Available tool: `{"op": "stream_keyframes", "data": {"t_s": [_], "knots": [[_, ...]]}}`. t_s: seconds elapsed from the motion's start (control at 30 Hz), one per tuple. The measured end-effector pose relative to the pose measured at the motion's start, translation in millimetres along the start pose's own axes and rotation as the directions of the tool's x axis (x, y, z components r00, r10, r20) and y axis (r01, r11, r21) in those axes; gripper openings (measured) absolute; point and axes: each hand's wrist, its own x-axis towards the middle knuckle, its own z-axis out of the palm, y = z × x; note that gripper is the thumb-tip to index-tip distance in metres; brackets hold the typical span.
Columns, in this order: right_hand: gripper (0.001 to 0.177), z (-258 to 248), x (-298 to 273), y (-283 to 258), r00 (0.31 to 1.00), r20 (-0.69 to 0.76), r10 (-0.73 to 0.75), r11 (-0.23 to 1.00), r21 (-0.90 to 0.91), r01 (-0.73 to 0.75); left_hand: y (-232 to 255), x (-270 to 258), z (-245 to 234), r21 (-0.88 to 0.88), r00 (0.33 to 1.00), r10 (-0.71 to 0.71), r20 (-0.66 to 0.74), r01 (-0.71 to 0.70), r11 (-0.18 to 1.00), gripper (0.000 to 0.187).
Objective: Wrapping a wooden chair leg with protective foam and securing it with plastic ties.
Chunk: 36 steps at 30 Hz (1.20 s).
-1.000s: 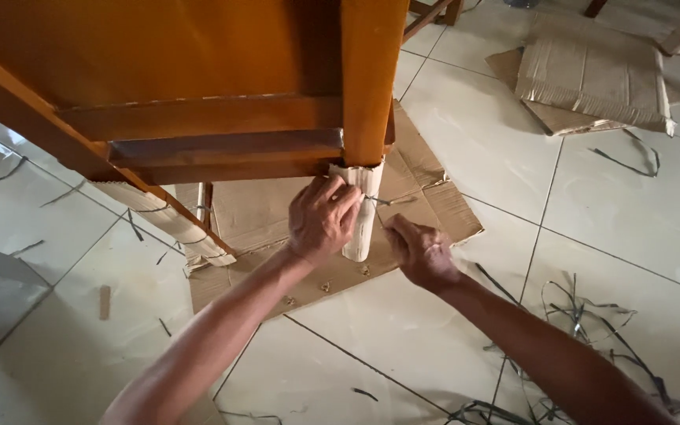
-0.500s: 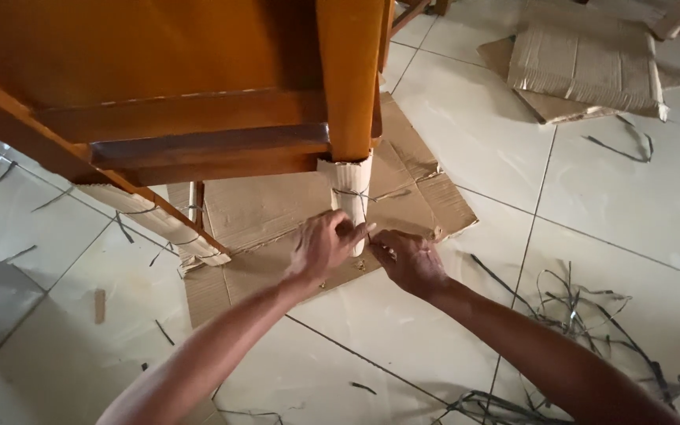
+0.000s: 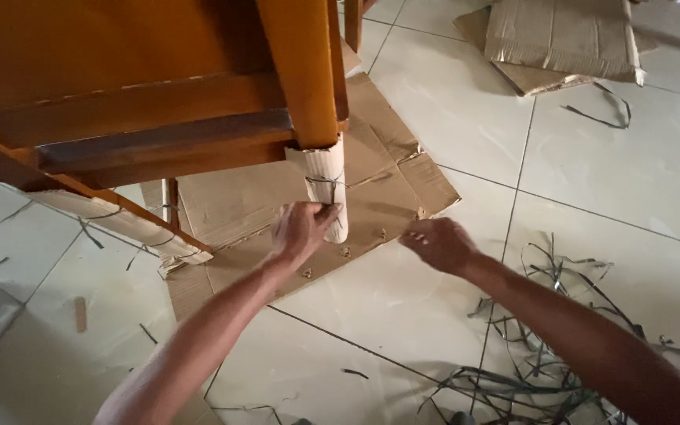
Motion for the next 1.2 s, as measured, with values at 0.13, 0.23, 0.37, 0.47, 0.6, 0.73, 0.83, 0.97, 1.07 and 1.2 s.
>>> {"op": "stream_keyframes", "data": {"t_s": [0.13, 0.23, 0.37, 0.47, 0.6, 0.73, 0.83, 0.97, 1.07, 1.2], "knots": [[0.015, -15, -13, 41, 0.991, 0.050, 0.128, 0.988, -0.090, -0.123, 42, -14, -24, -0.163, 0.988, -0.154, 0.013, 0.154, 0.975, 0.028], [0.018, -24, -22, 71, 0.969, 0.118, 0.217, 0.972, -0.124, -0.202, 28, -11, -14, -0.100, 0.964, -0.207, 0.164, 0.225, 0.969, 0.016], [0.024, -40, -42, 98, 0.914, 0.226, 0.337, 0.935, -0.192, -0.297, -24, -8, 38, 0.236, 0.951, -0.153, 0.271, 0.088, 0.968, 0.034], [0.032, -34, -58, 126, 0.883, 0.272, 0.382, 0.922, -0.174, -0.345, -28, -17, 50, 0.271, 0.892, -0.086, 0.444, -0.042, 0.962, 0.024], [0.032, 2, -79, 199, 0.848, 0.360, 0.388, 0.902, -0.338, -0.269, -22, -34, 65, 0.285, 0.864, -0.053, 0.500, -0.106, 0.953, 0.028], [0.028, 22, -102, 229, 0.860, 0.328, 0.391, 0.860, -0.463, -0.214, -15, -46, 79, 0.142, 0.767, 0.115, 0.632, -0.260, 0.955, 0.020], [0.021, 25, -110, 228, 0.895, 0.346, 0.280, 0.819, -0.572, -0.035, -9, -52, 85, 0.129, 0.709, 0.061, 0.703, -0.212, 0.969, 0.019], [0.026, 31, -108, 197, 0.909, 0.253, 0.331, 0.843, -0.512, -0.164, -7, -54, 94, 0.097, 0.657, 0.048, 0.752, -0.183, 0.978, 0.020], [0.012, 34, -110, 211, 0.906, 0.365, 0.216, 0.781, -0.621, 0.063, -5, -55, 98, 0.036, 0.640, 0.092, 0.763, -0.184, 0.982, 0.029], [0.018, 20, -90, 208, 0.878, 0.416, 0.238, 0.901, -0.431, -0.041, 7, -55, 92, 0.088, 0.636, 0.076, 0.768, -0.222, 0.971, 0.022]]}}
